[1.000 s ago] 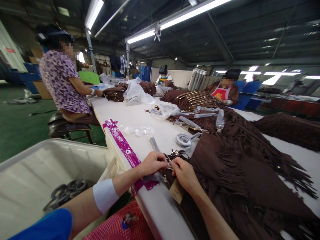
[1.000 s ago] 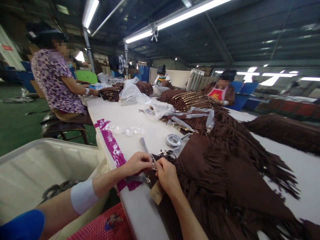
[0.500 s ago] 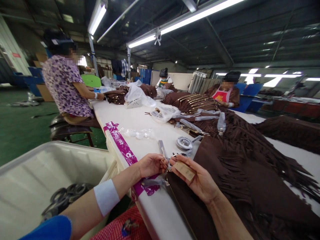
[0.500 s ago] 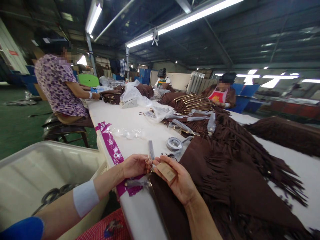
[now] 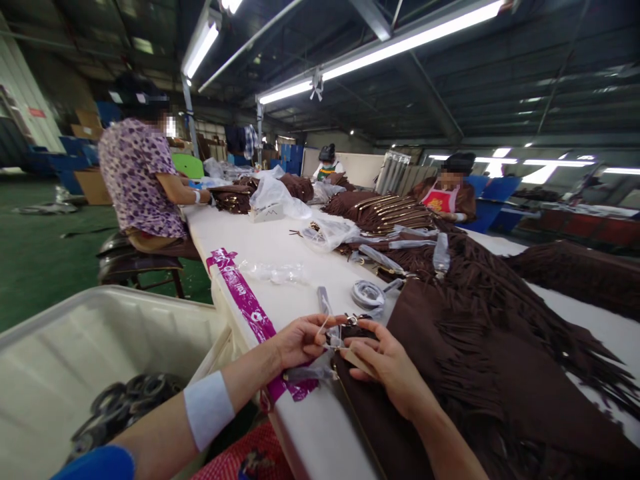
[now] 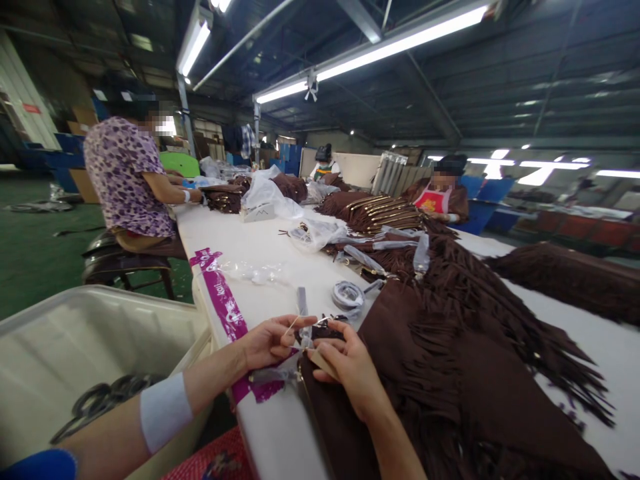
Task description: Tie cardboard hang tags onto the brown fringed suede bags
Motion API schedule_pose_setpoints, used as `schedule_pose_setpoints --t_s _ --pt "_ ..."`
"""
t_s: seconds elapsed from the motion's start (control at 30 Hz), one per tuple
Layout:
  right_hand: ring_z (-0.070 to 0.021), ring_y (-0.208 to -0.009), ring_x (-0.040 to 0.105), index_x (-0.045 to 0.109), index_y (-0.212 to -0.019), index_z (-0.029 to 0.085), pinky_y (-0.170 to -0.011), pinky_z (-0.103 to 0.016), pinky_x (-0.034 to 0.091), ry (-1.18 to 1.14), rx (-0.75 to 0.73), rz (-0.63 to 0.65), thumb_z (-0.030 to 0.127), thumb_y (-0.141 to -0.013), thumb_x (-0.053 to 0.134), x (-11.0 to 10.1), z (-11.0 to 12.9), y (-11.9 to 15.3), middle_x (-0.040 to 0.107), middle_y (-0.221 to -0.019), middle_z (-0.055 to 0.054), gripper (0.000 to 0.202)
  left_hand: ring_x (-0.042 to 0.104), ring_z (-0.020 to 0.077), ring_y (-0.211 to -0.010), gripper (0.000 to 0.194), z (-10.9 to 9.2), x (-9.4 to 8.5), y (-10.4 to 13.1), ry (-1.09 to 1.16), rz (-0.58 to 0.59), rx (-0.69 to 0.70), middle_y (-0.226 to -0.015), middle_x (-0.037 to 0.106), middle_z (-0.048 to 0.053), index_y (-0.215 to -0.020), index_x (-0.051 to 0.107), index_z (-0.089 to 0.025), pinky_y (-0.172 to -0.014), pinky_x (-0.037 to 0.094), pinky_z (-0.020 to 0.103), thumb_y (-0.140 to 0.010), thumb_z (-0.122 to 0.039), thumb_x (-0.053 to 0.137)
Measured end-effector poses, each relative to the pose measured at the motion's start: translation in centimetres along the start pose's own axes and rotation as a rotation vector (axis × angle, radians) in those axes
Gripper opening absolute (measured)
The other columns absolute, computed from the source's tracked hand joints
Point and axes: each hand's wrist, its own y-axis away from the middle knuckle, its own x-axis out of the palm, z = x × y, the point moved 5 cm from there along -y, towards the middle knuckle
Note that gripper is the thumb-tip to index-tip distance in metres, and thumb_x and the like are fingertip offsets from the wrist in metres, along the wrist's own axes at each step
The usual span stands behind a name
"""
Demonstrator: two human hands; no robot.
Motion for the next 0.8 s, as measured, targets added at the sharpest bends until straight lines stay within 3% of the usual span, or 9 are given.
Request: schedule_pose_setpoints --t_s 0.1,0.2,0.3,0.43,0.53,0.63,0.7,0.8 --pt "-0.0172 -0.047 0.064 0.045 -0.111 0.022 -0.029 -0.019 0.042 0.254 -0.114 -0.073 0.049 -0.074 0.066 0.0 -0.2 -0.5 0.064 -0.066 0.003 0.050 0.026 -0.0002 -0.037 0.052 0.1 0.3 0.2 -0.128 0.011 0.027 -0.056 0.050 -0.007 -0.112 0.067 -0.016 -0.039 0.010 0.016 -0.062 -0.005 0.067" --pt "-0.0110 -0.034 0.052 0.045 -0.103 0.023 -0.028 -0.018 0.033 0.391 -0.252 -0.104 0.048 -0.080 0.057 0.1 -0.1 -0.9 0.059 -0.060 0.007 0.037 0.043 0.0016 -0.039 0.051 0.1 1.3 0.5 -0.345 0.024 0.073 -0.069 0.062 -0.001 -0.114 0.067 -0.015 -0.037 0.018 0.015 -0.064 -0.018 0.074" --pt "-0.0095 -0.036 0.049 0.046 -0.104 0.022 -0.034 -0.020 0.039 0.455 -0.390 -0.058 0.042 -0.085 0.053 0.5 0.3 -0.7 0.062 -0.066 0.005 0.028 0.059 0.0085 -0.050 0.053 -0.1 3.1 0.7 -0.622 0.128 0.100 -0.081 0.068 0.003 -0.116 0.066 -0.015 -0.038 0.030 0.015 -0.064 -0.021 0.075" --pt "-0.0110 -0.046 0.055 0.056 -0.110 0.022 -0.043 -0.022 0.043 0.554 -0.499 0.083 0.035 -0.090 0.047 1.4 0.9 0.2 0.065 -0.077 0.001 0.025 0.061 0.0104 -0.058 0.043 -0.5 4.2 0.2 -0.803 0.247 0.105 -0.082 0.070 0.003 -0.108 0.068 -0.014 -0.047 0.042 0.017 -0.066 -0.017 0.069" --pt "-0.0136 -0.060 0.058 0.066 -0.091 0.022 -0.056 -0.023 0.046 0.654 -0.700 0.009 0.033 -0.090 0.049 1.5 2.0 0.8 0.064 -0.076 -0.001 0.020 0.058 0.0094 -0.051 0.028 -0.7 3.8 -0.4 -0.864 0.210 0.057 -0.072 0.067 0.000 -0.092 0.070 -0.012 -0.045 0.041 0.016 -0.065 -0.015 0.066" --pt "-0.0180 -0.081 0.060 0.065 -0.076 0.021 -0.073 -0.027 0.047 0.636 -0.825 -0.175 0.034 -0.087 0.053 0.4 2.8 0.9 0.064 -0.085 -0.004 0.021 0.057 0.0078 -0.048 0.012 -0.9 3.0 -0.6 -0.838 0.092 0.048 -0.060 0.062 -0.001 -0.077 0.069 -0.010 -0.041 0.034 0.014 -0.066 -0.016 0.067" --pt "-0.0194 -0.081 0.060 0.065 -0.077 0.020 -0.074 -0.028 0.047 0.585 -0.749 -0.266 0.038 -0.084 0.054 -0.8 2.5 0.4 0.065 -0.084 -0.004 0.022 0.058 0.0082 -0.049 0.012 -0.6 2.3 -0.6 -0.703 0.013 0.042 -0.059 0.062 0.000 -0.076 0.067 -0.010 -0.039 0.033 0.013 -0.068 -0.018 0.069" --pt "-0.0188 -0.066 0.058 0.063 -0.078 0.021 -0.063 -0.028 0.046 0.583 -0.552 -0.319 0.044 -0.083 0.051 -2.2 1.5 -0.5 0.063 -0.068 -0.001 0.027 0.066 0.0124 -0.060 0.022 0.2 0.6 -0.8 -0.369 -0.099 0.019 -0.069 0.064 0.002 -0.082 0.062 -0.011 -0.040 0.036 0.013 -0.068 -0.021 0.076"
